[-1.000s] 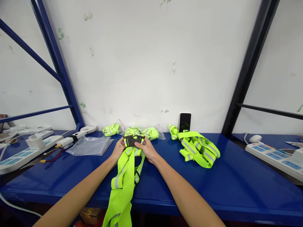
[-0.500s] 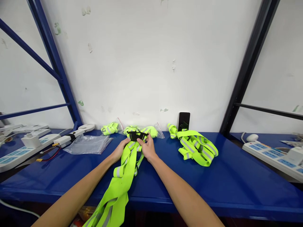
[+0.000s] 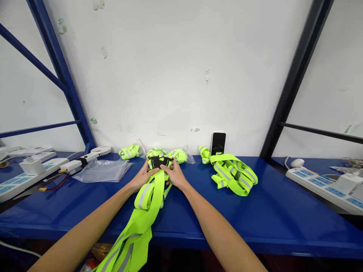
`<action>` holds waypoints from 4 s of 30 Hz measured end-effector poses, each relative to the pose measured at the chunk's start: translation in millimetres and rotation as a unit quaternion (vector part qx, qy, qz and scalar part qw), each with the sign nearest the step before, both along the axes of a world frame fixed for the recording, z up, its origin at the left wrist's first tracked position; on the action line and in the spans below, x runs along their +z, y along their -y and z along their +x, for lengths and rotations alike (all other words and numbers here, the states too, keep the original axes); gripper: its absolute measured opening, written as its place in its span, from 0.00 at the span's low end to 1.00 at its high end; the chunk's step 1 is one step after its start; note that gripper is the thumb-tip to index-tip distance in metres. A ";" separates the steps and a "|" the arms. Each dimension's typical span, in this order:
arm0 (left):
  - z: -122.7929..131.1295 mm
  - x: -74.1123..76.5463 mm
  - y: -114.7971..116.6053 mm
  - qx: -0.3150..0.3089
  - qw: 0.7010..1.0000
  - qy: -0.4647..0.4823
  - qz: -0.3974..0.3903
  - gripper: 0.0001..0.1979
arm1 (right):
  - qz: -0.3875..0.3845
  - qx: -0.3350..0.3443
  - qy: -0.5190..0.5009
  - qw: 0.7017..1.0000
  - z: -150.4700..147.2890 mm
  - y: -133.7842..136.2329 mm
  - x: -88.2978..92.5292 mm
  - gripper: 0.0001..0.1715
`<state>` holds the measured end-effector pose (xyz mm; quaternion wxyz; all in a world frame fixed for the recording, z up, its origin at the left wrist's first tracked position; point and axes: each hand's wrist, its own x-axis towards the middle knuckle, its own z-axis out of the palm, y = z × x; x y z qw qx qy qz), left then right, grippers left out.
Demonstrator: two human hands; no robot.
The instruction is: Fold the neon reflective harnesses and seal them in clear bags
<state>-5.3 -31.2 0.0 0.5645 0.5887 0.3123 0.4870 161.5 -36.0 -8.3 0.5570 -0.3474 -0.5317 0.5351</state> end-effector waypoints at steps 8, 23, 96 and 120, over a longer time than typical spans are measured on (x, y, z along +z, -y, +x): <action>-0.5 -0.4 -6.2 0.079 0.996 0.008 0.048 0.25 | -0.135 0.086 -0.091 0.983 2.8 4.1 13.4 0.33; -4.1 2.2 -5.8 0.072 0.993 0.002 0.094 0.20 | -0.124 0.120 -0.216 0.961 -21.0 17.7 26.8 0.16; -13.3 10.6 -11.6 0.086 0.988 0.061 -0.115 0.35 | -0.106 0.153 -0.146 0.972 -4.3 11.9 16.2 0.28; -2.4 3.5 -13.3 0.042 0.999 -0.001 -0.022 0.23 | 0.142 -0.174 0.059 0.973 0.8 3.6 15.4 0.22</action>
